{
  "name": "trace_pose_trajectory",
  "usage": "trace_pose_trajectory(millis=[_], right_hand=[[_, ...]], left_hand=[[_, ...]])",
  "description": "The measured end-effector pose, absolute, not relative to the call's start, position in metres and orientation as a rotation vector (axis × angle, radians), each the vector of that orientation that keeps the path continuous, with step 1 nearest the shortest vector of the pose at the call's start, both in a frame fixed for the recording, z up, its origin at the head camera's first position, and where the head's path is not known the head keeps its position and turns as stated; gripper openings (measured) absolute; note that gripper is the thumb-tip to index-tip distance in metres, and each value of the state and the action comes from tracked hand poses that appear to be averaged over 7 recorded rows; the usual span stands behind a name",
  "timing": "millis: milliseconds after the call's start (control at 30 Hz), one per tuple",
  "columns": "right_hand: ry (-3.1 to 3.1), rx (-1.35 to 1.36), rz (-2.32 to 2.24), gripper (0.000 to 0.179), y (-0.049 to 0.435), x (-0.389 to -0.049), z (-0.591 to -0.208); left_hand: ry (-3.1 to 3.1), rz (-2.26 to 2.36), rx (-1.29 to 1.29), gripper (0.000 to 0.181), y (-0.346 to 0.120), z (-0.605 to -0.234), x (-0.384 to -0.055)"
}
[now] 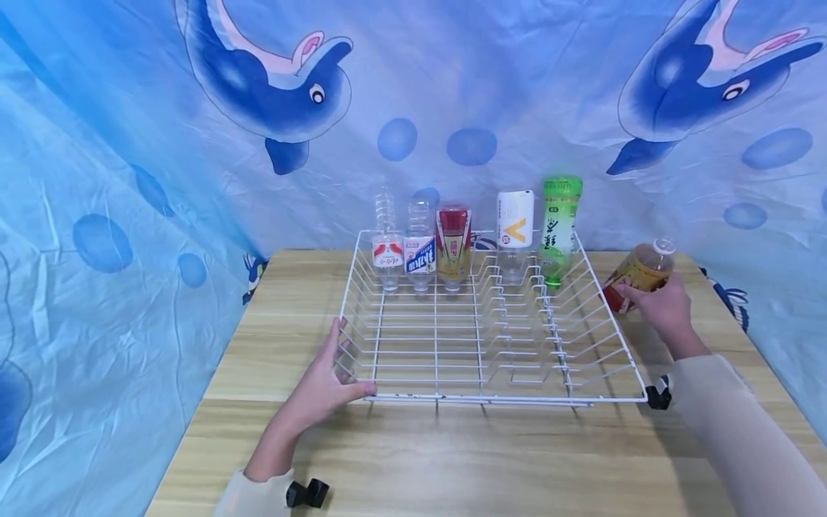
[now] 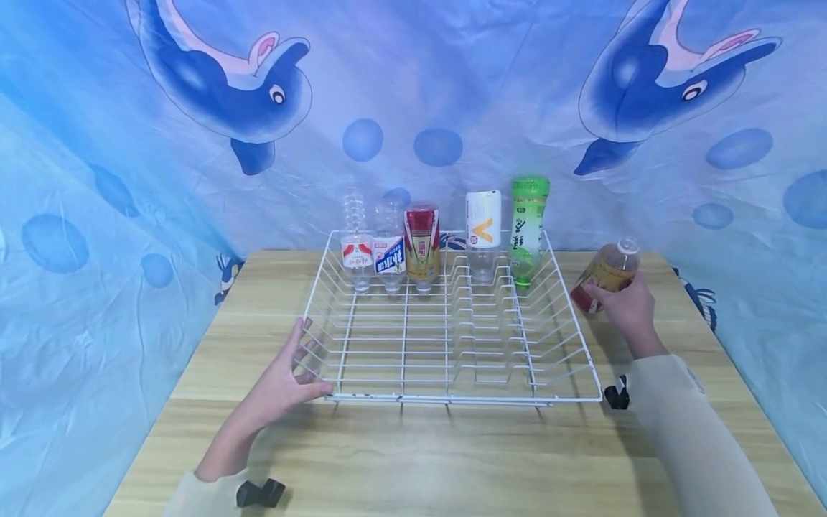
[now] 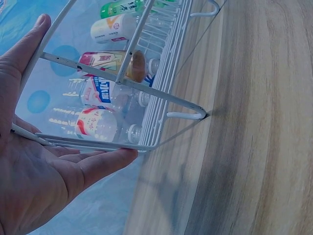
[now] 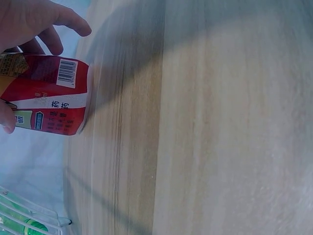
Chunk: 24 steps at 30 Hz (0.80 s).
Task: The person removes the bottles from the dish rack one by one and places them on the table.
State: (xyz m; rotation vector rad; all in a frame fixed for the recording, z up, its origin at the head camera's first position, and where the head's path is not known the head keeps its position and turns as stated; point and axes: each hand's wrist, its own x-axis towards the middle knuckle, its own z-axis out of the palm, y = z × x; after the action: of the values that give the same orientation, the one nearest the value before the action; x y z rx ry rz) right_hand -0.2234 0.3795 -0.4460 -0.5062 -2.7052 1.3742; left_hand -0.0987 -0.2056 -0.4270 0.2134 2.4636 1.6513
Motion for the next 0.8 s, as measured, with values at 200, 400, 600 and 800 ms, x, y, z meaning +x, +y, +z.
trace_pose_trajectory(millis=[200, 400, 600, 800], right_hand=[[-2.697, -0.501, 1.377, 0.095, 0.381, -0.224, -0.447], [-2.683, -0.526, 1.415, 0.102, 0.38, -0.22, -0.447], [-2.622, -0.496, 1.376, 0.108, 0.379, -0.211, -0.429], [-2.533, -0.427, 1.284, 0.11, 0.373, -0.21, -0.408]], left_hand=[[2.466, 1.661, 0.223, 0.135, -0.206, -0.428, -0.1], [2.442, 1.676, 0.231, 0.133, -0.206, -0.428, -0.101], [2.423, 1.695, 0.241, 0.132, -0.205, -0.428, -0.102], [2.414, 1.695, 0.219, 0.134, -0.205, -0.429, -0.101]])
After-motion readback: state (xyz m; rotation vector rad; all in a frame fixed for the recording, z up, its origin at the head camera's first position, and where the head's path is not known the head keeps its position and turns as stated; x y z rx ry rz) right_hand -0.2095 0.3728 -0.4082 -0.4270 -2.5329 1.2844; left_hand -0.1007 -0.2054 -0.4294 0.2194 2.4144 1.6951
